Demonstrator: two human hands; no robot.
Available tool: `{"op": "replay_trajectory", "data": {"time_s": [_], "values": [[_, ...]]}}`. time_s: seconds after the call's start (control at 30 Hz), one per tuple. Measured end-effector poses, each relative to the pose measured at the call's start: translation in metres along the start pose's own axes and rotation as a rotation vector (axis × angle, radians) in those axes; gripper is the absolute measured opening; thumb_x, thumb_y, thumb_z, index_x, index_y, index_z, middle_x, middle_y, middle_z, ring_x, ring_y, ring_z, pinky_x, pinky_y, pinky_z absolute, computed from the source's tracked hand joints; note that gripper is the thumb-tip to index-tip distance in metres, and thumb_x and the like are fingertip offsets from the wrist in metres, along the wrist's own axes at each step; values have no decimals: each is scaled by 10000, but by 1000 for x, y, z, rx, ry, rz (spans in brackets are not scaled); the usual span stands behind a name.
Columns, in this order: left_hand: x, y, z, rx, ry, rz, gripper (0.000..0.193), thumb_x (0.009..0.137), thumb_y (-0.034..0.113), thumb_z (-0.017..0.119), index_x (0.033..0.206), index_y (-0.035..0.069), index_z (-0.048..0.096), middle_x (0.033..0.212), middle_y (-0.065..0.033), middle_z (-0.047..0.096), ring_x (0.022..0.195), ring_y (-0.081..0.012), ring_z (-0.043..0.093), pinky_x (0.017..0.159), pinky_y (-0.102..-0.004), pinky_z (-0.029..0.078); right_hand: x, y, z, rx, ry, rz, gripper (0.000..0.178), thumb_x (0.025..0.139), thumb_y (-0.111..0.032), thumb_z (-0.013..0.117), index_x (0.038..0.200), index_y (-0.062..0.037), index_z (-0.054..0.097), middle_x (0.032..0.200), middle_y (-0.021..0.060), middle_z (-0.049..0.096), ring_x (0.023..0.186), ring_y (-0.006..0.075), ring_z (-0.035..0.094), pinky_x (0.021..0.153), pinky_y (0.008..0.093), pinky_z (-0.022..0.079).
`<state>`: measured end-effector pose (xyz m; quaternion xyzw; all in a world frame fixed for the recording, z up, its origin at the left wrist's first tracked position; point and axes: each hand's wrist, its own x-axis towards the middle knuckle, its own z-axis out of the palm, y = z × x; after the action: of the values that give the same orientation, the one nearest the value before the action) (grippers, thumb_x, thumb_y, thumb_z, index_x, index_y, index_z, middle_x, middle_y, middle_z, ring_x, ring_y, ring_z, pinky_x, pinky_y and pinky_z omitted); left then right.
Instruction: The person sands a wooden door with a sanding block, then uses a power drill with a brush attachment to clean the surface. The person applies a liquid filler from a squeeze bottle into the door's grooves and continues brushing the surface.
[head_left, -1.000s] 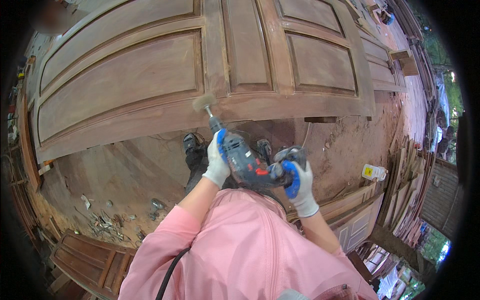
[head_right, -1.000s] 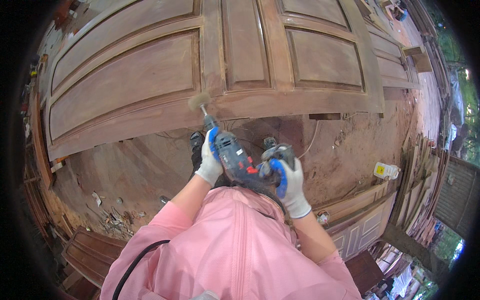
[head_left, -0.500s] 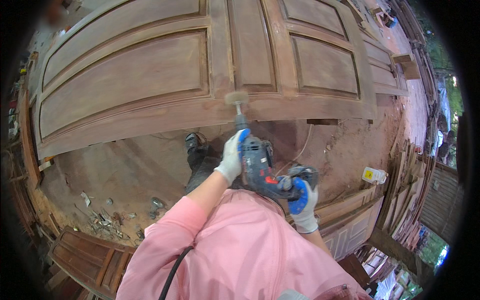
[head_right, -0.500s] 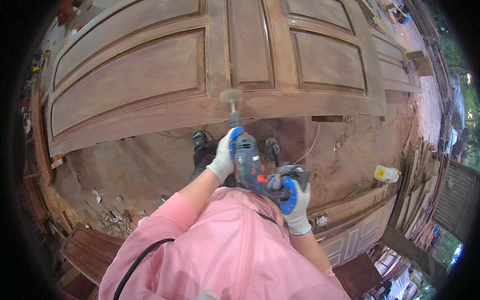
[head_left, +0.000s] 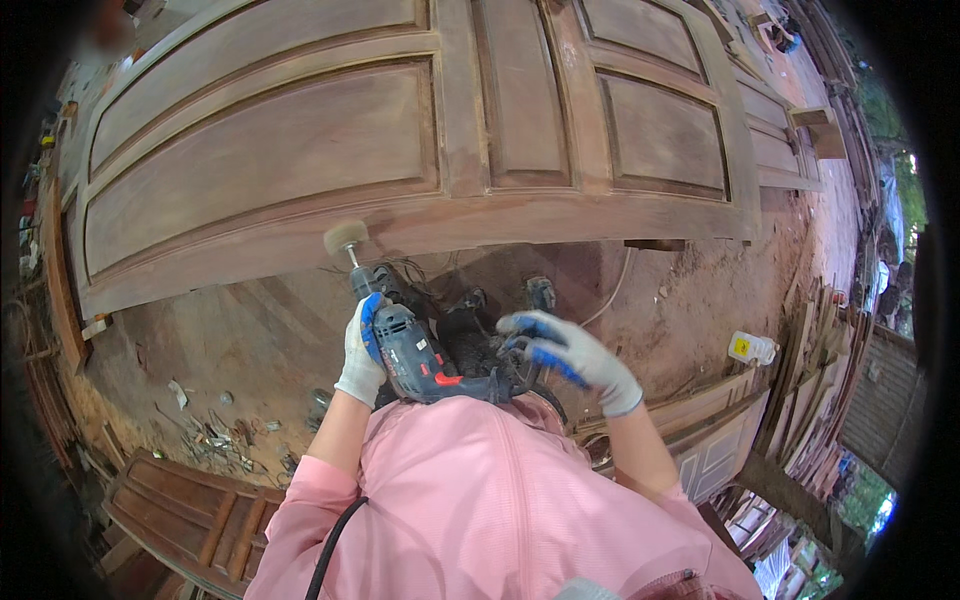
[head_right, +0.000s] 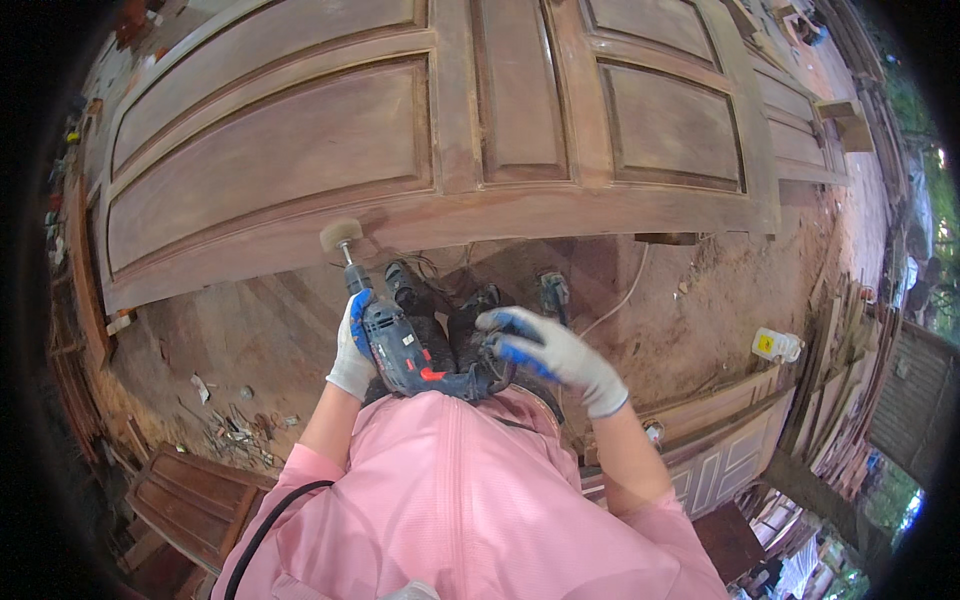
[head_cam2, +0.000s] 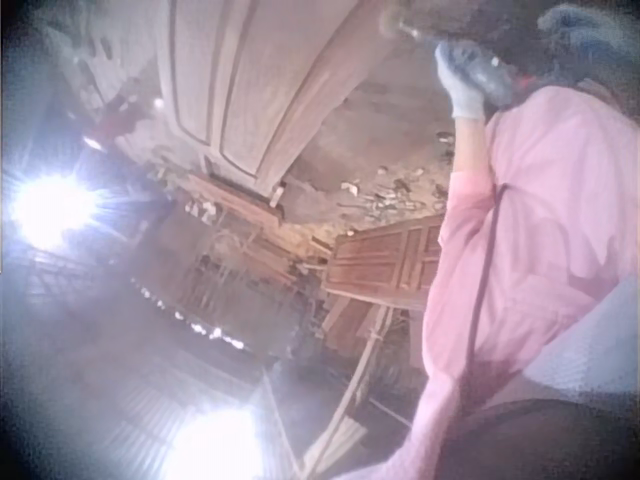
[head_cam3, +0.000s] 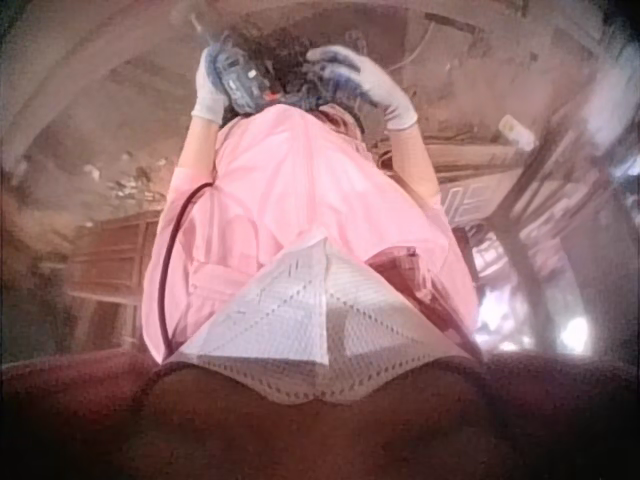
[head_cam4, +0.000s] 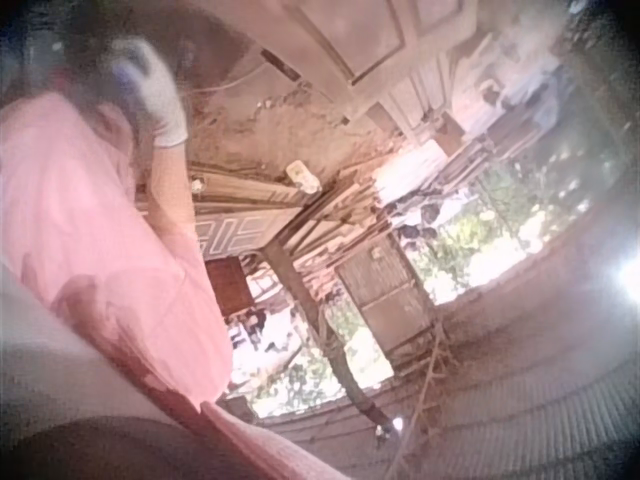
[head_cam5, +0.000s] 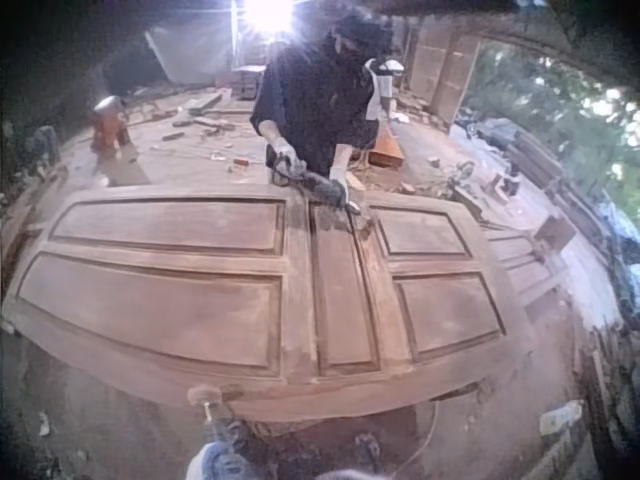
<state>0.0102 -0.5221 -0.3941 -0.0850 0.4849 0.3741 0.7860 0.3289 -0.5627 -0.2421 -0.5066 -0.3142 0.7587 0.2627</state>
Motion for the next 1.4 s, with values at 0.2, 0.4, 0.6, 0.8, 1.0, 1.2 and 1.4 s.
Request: {"op": "replay_trajectory", "data": {"time_s": [0.2,0.4,0.6,0.8,1.0,1.2,1.4], "values": [[6,37,-16,98,58,45,171,1001,283,655,1023,114,667,887,-53,708,774,-181,700,740,-357,598,104,44,-52,-1011,466,-85,667,1012,-369,560,1555,-21,393,1202,247,710,1073,367,705,953,462,535],[15,82,-36,123,60,44,191,974,319,670,951,131,653,816,-84,729,695,-247,714,654,-400,612,184,35,-17,-1179,534,226,905,906,-302,560,1676,-177,101,1213,272,691,1109,425,678,982,534,509],[35,123,-44,155,21,4,200,968,319,681,948,122,657,797,-86,723,661,-254,707,639,-402,616,188,29,-3,-1093,545,54,713,919,-269,569,1594,-141,378,1223,275,684,1135,439,652,1000,532,495],[38,150,-24,165,4,7,214,983,329,660,950,118,659,811,-83,724,683,-251,709,648,-398,612,164,-3,44,-18,89,-98,761,982,-442,680,1564,-38,400,1276,153,698,1198,255,664,1023,378,521],[59,171,1,112,-63,30,255,965,379,680,911,130,679,797,-83,724,658,-259,700,643,-410,607,135,-8,148,721,5,-395,830,929,-230,782,1597,-35,331,1405,153,611,1318,257,582,1104,386,483],[86,177,9,207,-71,7,251,945,340,696,937,90,670,796,-104,711,648,-251,693,624,-401,598,157,38,179,790,339,-488,838,893,-164,782,1599,-117,331,1314,166,626,1274,320,594,1110,490,483],[83,181,30,228,-121,-71,264,940,351,711,975,93,664,815,-110,711,668,-258,696,629,-415,600,158,44,191,931,336,-537,743,957,-231,723,1579,-73,349,1204,120,673,1180,267,651,1073,433,512]]}}
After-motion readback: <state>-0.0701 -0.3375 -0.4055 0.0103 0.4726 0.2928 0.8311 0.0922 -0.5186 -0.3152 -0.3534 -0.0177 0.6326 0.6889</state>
